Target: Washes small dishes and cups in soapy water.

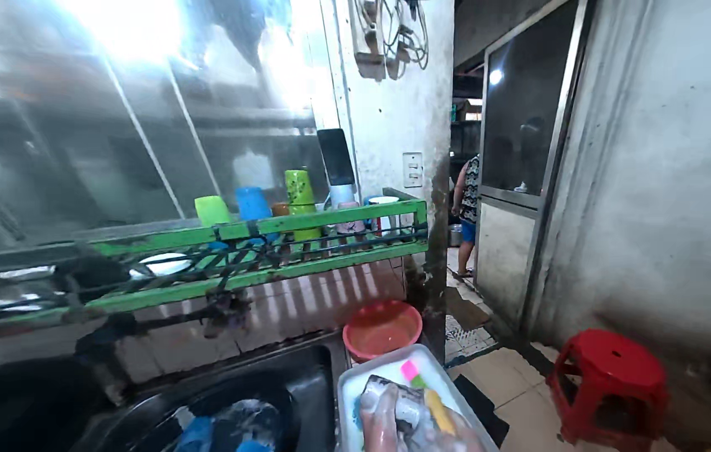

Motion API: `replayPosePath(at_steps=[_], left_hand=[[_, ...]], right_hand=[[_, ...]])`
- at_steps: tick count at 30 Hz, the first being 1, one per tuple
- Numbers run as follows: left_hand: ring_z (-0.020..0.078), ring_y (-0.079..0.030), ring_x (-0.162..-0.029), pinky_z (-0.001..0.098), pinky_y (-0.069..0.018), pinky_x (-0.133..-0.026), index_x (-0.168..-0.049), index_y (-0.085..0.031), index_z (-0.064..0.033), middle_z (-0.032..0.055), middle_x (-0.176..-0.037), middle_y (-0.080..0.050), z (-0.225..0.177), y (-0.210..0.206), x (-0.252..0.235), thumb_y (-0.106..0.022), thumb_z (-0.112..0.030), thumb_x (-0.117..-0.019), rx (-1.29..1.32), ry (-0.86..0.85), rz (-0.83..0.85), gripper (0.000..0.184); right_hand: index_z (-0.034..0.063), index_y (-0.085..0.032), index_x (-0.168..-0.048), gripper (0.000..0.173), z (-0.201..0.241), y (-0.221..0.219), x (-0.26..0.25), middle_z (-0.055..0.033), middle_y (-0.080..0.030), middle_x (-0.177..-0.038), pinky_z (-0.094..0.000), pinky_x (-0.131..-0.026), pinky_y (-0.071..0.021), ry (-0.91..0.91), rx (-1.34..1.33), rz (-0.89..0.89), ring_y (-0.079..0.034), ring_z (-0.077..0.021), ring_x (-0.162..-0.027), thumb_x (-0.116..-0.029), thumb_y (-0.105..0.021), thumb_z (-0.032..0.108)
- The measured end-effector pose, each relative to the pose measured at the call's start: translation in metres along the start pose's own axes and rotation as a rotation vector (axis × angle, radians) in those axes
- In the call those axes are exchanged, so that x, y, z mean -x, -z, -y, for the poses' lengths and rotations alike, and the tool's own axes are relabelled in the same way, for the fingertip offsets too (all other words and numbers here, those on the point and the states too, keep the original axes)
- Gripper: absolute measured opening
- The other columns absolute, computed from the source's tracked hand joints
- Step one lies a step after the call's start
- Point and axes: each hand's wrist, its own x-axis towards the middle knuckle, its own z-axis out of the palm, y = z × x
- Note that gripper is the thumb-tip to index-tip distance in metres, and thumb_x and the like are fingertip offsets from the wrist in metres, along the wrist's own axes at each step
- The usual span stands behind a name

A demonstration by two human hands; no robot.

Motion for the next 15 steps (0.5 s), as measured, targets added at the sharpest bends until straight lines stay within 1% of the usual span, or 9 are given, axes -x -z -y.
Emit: replayPosePath(at_steps=[2,4,7,9,11,12,13,14,15], left_hand=[[0.0216,-0.064,-0.101,0.0382,-0.0564,-0.087,-0.143,-0.043,0.0055,0.0217,-0.12,-0.061,0.001,0.007,-0.001,-0.048,-0.019,-0.1065,0.033,0.005,0.029,0.045],[0.0214,-0.063,-0.105,0.0389,-0.0553,-0.09,-0.145,-0.04,0.0036,0.0202,-0.123,-0.06,0.002,0.016,-0.004,-0.044,-0.02,-0.1077,0.069,0.014,0.045,0.044],[0.0247,-0.063,-0.111,0.0419,-0.0572,-0.09,-0.156,-0.019,-0.004,0.0223,-0.133,-0.054,0.001,0.014,0.011,-0.053,-0.012,-0.1032,0.134,0.093,0.058,0.064],[0.0266,-0.061,-0.112,0.043,-0.0556,-0.09,-0.157,-0.016,-0.0056,0.0243,-0.135,-0.051,-0.003,0.009,0.025,-0.054,-0.009,-0.1027,0.114,0.137,0.029,0.066],[0.0294,-0.058,-0.121,0.0466,-0.0523,-0.098,-0.161,-0.01,-0.0075,0.026,-0.144,-0.048,0.003,0.015,0.021,-0.056,-0.017,-0.1037,0.069,0.13,0.047,0.074],[0.0293,-0.057,-0.124,0.0473,-0.0511,-0.101,-0.161,-0.009,-0.0079,0.0254,-0.146,-0.047,0.006,0.021,0.015,-0.055,-0.022,-0.1045,0.053,0.12,0.078,0.074],[0.0267,-0.059,-0.121,0.0454,-0.0523,-0.1,-0.161,-0.014,-0.0076,0.0231,-0.143,-0.05,0.006,0.026,0.009,-0.053,-0.026,-0.1058,0.052,0.113,0.115,0.07],[0.0238,-0.062,-0.114,0.0427,-0.0547,-0.095,-0.158,-0.022,-0.0062,0.0207,-0.135,-0.056,0.006,0.028,0.003,-0.049,-0.028,-0.1072,0.062,0.121,0.147,0.062],[0.0208,-0.066,-0.103,0.0394,-0.0578,-0.086,-0.151,-0.032,-0.0039,0.0179,-0.122,-0.062,0.005,0.027,-0.001,-0.046,-0.028,-0.1079,0.081,0.129,0.175,0.052]], right_hand=[[-0.0066,-0.052,-0.144,0.056,0.02,-0.025,0.016,-0.0271,-0.065,-0.129,-0.0493,-0.103,-0.0509,0.139,0.077,0.006,-0.065,-0.034,-0.117,-0.0945,-0.069,0.012],[-0.0127,-0.057,-0.137,0.05,0.017,-0.035,0.019,-0.0306,-0.062,-0.134,-0.0481,-0.112,-0.0461,0.384,0.266,0.033,-0.062,-0.0377,-0.126,-0.0923,-0.069,0.007],[-0.0099,-0.069,-0.117,0.031,-0.003,-0.029,-0.002,-0.028,-0.067,-0.125,-0.0551,-0.106,-0.0495,0.606,0.734,0.102,-0.064,-0.0418,-0.122,-0.0917,-0.064,0.006],[-0.0097,-0.069,-0.115,0.028,0.01,-0.027,-0.001,-0.0288,-0.067,-0.122,-0.0584,-0.102,-0.0496,0.443,0.844,0.19,-0.064,-0.044,-0.118,-0.0948,-0.061,0.008],[-0.0131,-0.065,-0.12,0.032,0.021,-0.028,-0.002,-0.0291,-0.066,-0.122,-0.0533,-0.103,-0.0488,0.225,0.535,0.22,-0.064,-0.0392,-0.117,-0.0938,-0.064,0.005],[-0.0103,-0.065,-0.119,0.029,0.022,-0.031,-0.003,-0.0241,-0.068,-0.114,-0.0466,-0.097,-0.0524,0.144,0.276,0.177,-0.066,-0.031,-0.107,-0.0937,-0.064,0.004],[-0.0052,-0.065,-0.117,0.025,0.023,-0.036,-0.002,-0.0162,-0.068,-0.104,-0.0394,-0.087,-0.0547,0.09,0.061,0.14,-0.065,-0.0215,-0.095,-0.0946,-0.063,0.006],[-0.0026,-0.064,-0.117,0.025,0.025,-0.041,0.0,-0.0136,-0.068,-0.102,-0.037,-0.083,-0.0556,0.069,-0.025,0.112,-0.065,-0.0186,-0.092,-0.095,-0.063,0.007],[-0.0058,-0.063,-0.124,0.031,0.028,-0.043,0.003,-0.019,-0.068,-0.114,-0.0406,-0.094,-0.0537,0.089,0.063,0.108,-0.065,-0.0239,-0.104,-0.0954,-0.064,0.007]])
